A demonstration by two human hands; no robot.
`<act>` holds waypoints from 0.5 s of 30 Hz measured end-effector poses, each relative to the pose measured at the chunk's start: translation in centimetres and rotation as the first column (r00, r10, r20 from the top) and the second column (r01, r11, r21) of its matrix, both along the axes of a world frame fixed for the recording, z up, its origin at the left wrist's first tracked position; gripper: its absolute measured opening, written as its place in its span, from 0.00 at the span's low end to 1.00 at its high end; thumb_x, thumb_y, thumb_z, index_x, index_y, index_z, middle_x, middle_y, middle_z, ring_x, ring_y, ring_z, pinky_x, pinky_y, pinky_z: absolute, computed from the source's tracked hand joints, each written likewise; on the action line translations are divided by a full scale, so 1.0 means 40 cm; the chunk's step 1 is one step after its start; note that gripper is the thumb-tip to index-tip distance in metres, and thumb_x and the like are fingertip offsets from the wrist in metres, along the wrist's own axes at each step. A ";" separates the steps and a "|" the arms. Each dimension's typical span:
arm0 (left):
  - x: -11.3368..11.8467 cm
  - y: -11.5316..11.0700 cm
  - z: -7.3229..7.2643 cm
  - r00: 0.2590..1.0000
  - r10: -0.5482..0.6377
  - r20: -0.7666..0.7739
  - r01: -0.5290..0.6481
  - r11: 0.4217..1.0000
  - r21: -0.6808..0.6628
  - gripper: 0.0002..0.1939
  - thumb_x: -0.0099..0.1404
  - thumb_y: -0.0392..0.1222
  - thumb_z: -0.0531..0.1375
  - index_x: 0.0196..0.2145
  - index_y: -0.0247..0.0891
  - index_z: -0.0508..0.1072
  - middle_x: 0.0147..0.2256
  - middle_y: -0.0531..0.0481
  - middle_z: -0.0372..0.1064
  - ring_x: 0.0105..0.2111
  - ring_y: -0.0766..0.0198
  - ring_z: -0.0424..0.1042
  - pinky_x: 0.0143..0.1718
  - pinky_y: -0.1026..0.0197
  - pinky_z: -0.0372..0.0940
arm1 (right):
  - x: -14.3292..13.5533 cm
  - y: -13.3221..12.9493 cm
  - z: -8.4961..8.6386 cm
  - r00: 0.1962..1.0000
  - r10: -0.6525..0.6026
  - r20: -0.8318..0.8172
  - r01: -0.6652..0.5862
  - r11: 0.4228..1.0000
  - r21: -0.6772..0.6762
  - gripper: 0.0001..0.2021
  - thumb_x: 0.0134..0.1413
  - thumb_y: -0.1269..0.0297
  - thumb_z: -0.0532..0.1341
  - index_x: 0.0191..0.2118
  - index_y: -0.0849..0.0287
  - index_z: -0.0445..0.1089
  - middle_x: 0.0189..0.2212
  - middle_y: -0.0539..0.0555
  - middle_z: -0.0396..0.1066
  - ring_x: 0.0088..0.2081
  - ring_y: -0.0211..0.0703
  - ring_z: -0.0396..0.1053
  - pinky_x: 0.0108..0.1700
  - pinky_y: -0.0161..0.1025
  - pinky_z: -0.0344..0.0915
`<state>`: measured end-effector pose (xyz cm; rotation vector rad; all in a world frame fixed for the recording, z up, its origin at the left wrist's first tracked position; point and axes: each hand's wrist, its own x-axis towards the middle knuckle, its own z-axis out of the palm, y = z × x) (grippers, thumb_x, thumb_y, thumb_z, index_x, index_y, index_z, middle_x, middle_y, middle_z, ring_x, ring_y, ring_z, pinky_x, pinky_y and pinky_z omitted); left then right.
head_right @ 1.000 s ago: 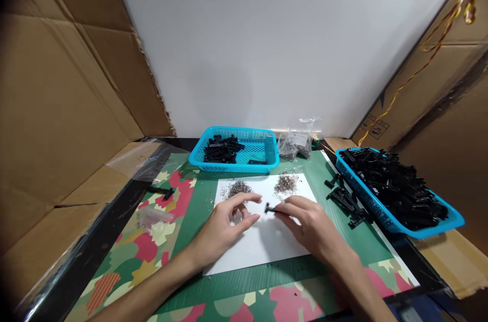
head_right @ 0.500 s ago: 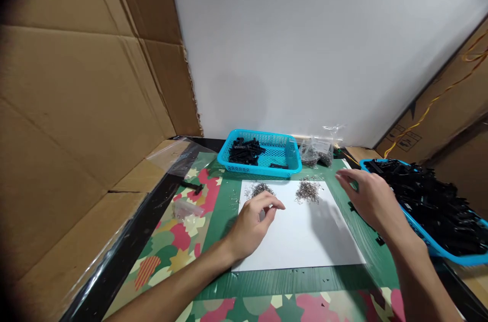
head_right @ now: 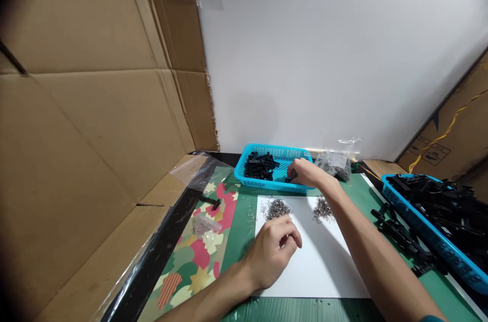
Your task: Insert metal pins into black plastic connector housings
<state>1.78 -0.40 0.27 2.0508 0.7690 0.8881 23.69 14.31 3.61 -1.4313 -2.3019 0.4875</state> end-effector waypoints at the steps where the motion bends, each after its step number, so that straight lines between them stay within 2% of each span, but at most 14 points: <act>1: 0.000 0.000 -0.001 1.000 0.000 0.004 0.000 1.000 -0.005 0.12 0.62 0.26 0.57 0.27 0.38 0.76 0.30 0.52 0.72 0.28 0.64 0.68 0.34 0.61 0.62 | 0.000 0.002 -0.001 1.000 -0.007 -0.021 0.007 1.000 0.001 0.05 0.38 0.75 0.71 0.25 0.59 0.78 0.21 0.52 0.77 0.26 0.42 0.73 0.29 0.35 0.65; 3: -0.001 0.000 -0.001 1.000 0.013 0.015 -0.012 1.000 -0.017 0.12 0.63 0.26 0.57 0.28 0.38 0.76 0.31 0.51 0.72 0.28 0.65 0.67 0.33 0.61 0.62 | -0.001 -0.004 0.007 0.996 -0.037 -0.083 0.039 0.999 0.025 0.04 0.40 0.73 0.70 0.27 0.59 0.78 0.22 0.53 0.77 0.27 0.42 0.72 0.30 0.36 0.65; 5: -0.003 0.003 0.000 0.999 0.043 0.030 -0.043 0.999 -0.026 0.13 0.66 0.28 0.56 0.32 0.38 0.78 0.34 0.50 0.72 0.29 0.64 0.68 0.33 0.60 0.62 | -0.002 -0.023 0.026 0.983 -0.070 -0.169 0.082 0.995 0.065 0.04 0.45 0.70 0.68 0.31 0.60 0.79 0.26 0.54 0.78 0.29 0.43 0.73 0.33 0.38 0.67; 9: -0.006 0.019 0.003 0.979 0.163 0.122 -0.157 0.986 -0.058 0.14 0.73 0.35 0.54 0.50 0.41 0.77 0.42 0.48 0.71 0.33 0.63 0.69 0.37 0.59 0.65 | -0.017 -0.109 0.074 0.902 -0.076 -0.424 0.125 0.988 0.088 0.12 0.59 0.55 0.65 0.40 0.59 0.73 0.33 0.54 0.77 0.32 0.40 0.73 0.36 0.38 0.71; 11: -0.006 0.028 0.006 0.954 0.239 0.182 -0.219 0.968 -0.123 0.17 0.74 0.41 0.57 0.58 0.42 0.70 0.45 0.47 0.69 0.34 0.64 0.69 0.38 0.59 0.66 | -0.034 -0.167 0.083 0.629 -0.066 -0.775 0.072 0.997 -0.026 0.15 0.53 0.55 0.72 0.41 0.57 0.72 0.32 0.50 0.74 0.29 0.38 0.71 0.35 0.38 0.71; 13: -0.005 0.034 0.011 0.930 0.284 0.235 -0.238 0.949 -0.205 0.24 0.73 0.46 0.62 0.63 0.43 0.63 0.49 0.46 0.68 0.35 0.64 0.70 0.38 0.59 0.67 | -0.056 -0.225 0.074 0.402 -0.130 -0.906 0.000 0.990 -0.142 0.17 0.50 0.57 0.76 0.39 0.56 0.71 0.30 0.48 0.73 0.27 0.36 0.70 0.33 0.36 0.69; 15: -0.003 0.035 0.016 0.920 0.266 0.287 -0.188 0.944 -0.270 0.29 0.70 0.49 0.66 0.63 0.45 0.61 0.52 0.46 0.68 0.36 0.65 0.71 0.38 0.60 0.67 | -0.078 -0.275 0.048 0.244 -0.213 -0.946 -0.025 0.974 -0.225 0.18 0.47 0.58 0.78 0.36 0.55 0.70 0.29 0.47 0.72 0.26 0.34 0.67 0.31 0.35 0.68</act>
